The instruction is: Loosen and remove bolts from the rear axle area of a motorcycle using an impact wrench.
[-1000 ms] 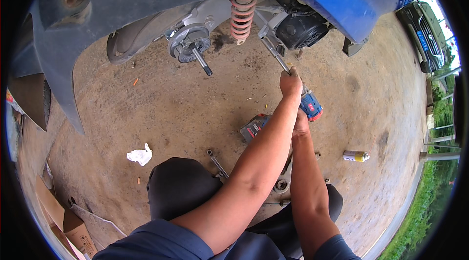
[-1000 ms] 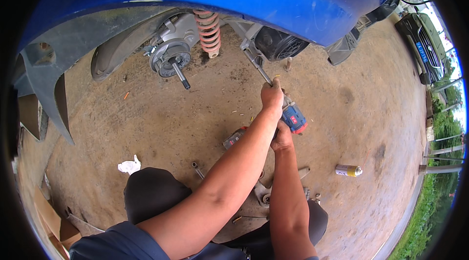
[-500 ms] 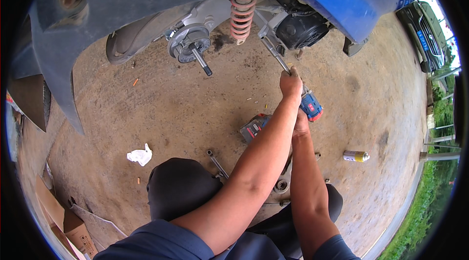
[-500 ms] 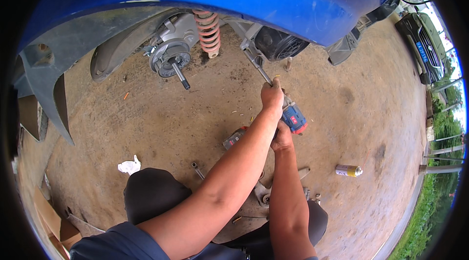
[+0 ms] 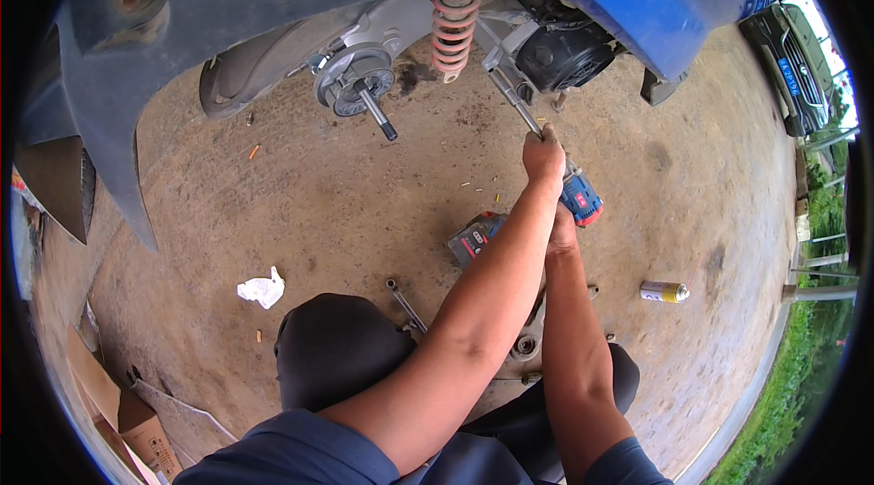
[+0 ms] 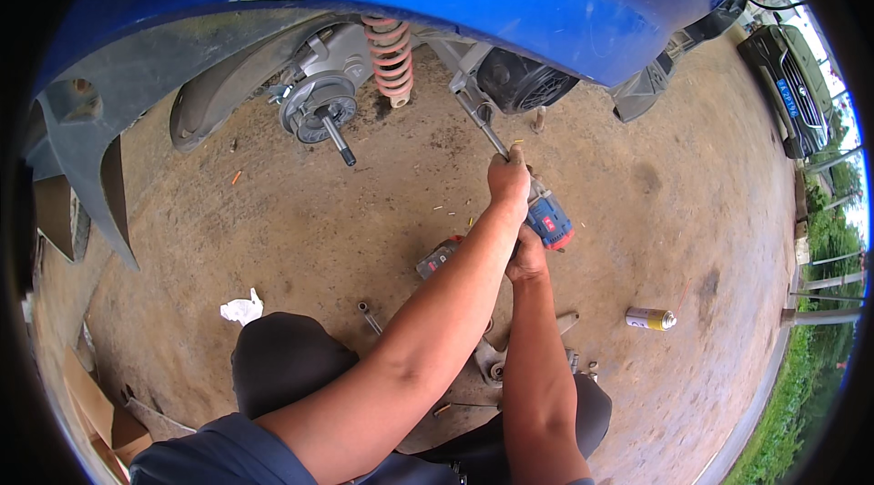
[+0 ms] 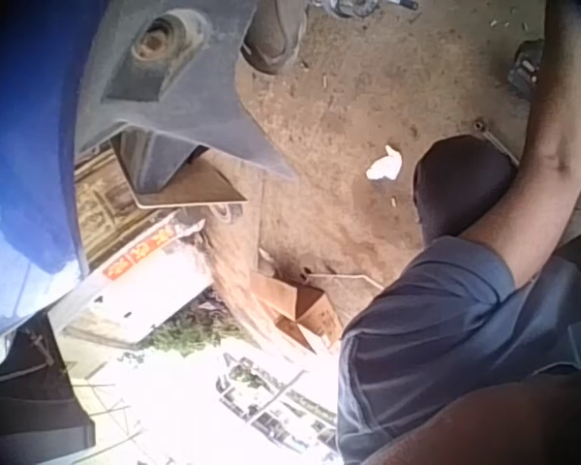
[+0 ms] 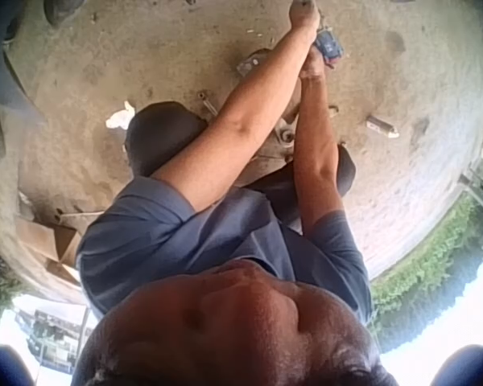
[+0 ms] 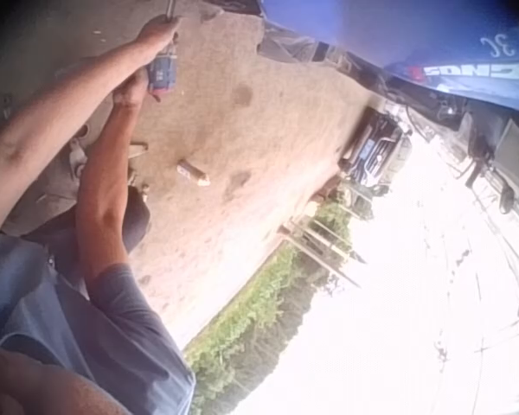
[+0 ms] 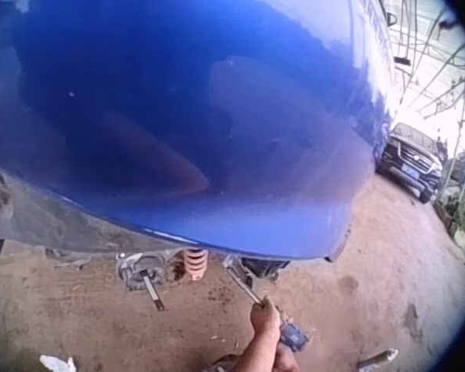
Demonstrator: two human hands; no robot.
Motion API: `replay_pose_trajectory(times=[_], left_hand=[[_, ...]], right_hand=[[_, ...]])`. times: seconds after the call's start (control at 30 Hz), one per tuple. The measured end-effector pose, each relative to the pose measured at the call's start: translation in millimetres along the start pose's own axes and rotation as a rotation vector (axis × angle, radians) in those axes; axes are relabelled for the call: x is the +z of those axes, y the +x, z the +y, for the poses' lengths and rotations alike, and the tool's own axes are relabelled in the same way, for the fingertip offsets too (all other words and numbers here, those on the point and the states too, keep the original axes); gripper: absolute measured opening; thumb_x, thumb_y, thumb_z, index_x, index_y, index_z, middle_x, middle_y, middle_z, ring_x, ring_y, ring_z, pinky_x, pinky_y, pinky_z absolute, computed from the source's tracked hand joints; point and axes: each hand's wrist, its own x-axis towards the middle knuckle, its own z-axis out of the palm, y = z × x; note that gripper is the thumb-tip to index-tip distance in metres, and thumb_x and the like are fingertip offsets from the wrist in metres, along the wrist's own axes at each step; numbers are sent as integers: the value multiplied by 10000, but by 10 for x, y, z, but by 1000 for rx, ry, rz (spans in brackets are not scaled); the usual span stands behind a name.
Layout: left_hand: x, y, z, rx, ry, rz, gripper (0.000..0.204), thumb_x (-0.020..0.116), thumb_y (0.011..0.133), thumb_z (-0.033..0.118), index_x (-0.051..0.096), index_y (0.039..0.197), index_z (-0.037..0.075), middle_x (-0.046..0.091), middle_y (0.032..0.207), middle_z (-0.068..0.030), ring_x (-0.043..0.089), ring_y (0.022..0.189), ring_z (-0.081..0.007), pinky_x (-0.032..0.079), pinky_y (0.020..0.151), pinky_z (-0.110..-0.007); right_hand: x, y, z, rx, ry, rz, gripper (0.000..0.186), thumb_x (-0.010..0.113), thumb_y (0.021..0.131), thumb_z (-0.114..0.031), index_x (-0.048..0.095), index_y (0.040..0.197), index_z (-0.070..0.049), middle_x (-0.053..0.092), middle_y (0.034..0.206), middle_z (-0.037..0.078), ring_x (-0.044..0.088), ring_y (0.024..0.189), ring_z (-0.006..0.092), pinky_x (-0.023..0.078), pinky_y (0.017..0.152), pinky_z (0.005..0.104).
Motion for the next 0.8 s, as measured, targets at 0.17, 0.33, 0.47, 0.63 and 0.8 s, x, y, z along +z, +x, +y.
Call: replay_pose_trajectory(times=[0.17, 0.33, 0.47, 0.63, 0.8], left_hand=[[-57, 54, -6, 28, -5, 11, 424, 515, 992, 356, 572, 950, -61, 662, 800, -208, 683, 658, -310, 543, 595, -404], [-16, -106, 56, -31, -20, -20, 428, 518, 990, 358, 576, 955, -64, 666, 801, -213, 686, 686, -328, 544, 631, -411], [-75, 81, 27, 47, 28, 37, 439, 517, 988, 366, 587, 942, -64, 672, 818, -229, 685, 739, -359, 533, 685, -437], [-22, 57, -48, -5, 25, 15, 449, 516, 986, 372, 595, 940, -67, 675, 845, -249, 679, 804, -387, 520, 733, -455], [-42, 80, -15, 17, 15, 30, 451, 516, 984, 375, 595, 942, -67, 676, 850, -251, 679, 814, -391, 519, 738, -456]], right_hand=[[49, 18, 37, 24, 8, 12, 328, 625, 833, -95, 602, 1145, 2, 695, 1018, 130, 691, 908, 270, 571, 856, 429], [-72, -5, 12, 28, 30, 24, 338, 631, 826, -91, 600, 1149, 2, 695, 1020, 129, 691, 909, 272, 572, 856, 430], [25, 47, 60, 39, 44, -5, 333, 624, 829, -90, 600, 1149, 2, 694, 1021, 128, 690, 913, 272, 571, 858, 431], [-15, 11, 15, 33, 12, -4, 333, 621, 834, -97, 600, 1150, 4, 693, 1027, 129, 689, 921, 271, 569, 861, 431], [38, 35, 35, 42, 38, -4, 339, 629, 835, -104, 598, 1154, 6, 693, 1033, 131, 689, 923, 273, 569, 862, 433]])
